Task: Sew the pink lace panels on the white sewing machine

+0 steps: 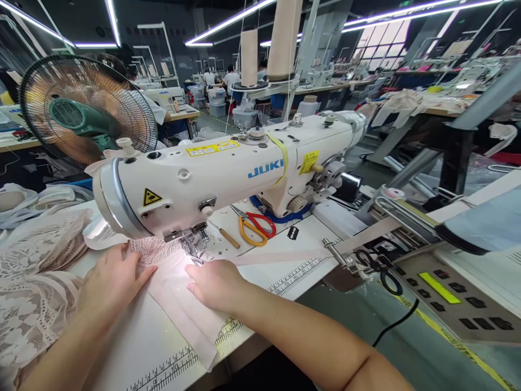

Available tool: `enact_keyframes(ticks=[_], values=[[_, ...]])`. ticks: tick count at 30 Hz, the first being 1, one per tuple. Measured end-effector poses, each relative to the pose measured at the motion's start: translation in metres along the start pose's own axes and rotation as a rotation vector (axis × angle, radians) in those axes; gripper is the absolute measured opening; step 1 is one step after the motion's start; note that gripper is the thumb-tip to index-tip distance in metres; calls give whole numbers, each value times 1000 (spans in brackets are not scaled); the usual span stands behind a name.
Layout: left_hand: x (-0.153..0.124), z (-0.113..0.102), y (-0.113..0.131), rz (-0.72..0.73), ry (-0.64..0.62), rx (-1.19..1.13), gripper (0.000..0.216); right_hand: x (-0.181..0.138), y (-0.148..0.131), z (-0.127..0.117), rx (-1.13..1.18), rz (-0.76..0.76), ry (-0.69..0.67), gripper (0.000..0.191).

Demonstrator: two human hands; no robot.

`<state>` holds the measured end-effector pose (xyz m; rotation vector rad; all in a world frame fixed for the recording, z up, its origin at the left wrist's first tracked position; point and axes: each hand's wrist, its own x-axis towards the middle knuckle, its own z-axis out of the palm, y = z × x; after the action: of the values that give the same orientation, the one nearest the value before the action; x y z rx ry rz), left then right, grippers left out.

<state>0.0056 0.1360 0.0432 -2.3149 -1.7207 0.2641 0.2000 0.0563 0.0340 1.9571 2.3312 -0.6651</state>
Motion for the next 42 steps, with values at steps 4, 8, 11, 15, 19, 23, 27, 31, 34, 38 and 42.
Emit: enact_keyframes(ticks=[4,8,11,15,19,23,27,31,34,38,42], values=[[2,3,-4,28,51,-38,40,2,1,4,2,-4,21,35],[8,10,-10,21,89,-89,41,3,2,6,8,0,21,38],[13,14,-12,-1,92,-126,42,1,1,5,2,-7,27,39],[20,16,-13,-43,91,-137,42,-1,1,4,0,-18,41,40],[18,16,-13,-77,157,-122,41,-3,2,3,11,-33,42,44],[0,23,0,97,349,-249,41,-12,12,5,20,-143,90,43],[-24,33,28,595,578,-342,34,-33,29,15,28,-228,117,29],[-35,32,45,807,369,-238,17,-53,40,25,4,-258,153,25],[-36,27,47,806,160,-226,18,-60,41,30,-12,-279,166,18],[-35,21,44,785,59,-201,30,-59,39,32,-34,-267,146,18],[-35,20,39,767,76,-207,30,-55,37,31,-26,-261,128,17]])
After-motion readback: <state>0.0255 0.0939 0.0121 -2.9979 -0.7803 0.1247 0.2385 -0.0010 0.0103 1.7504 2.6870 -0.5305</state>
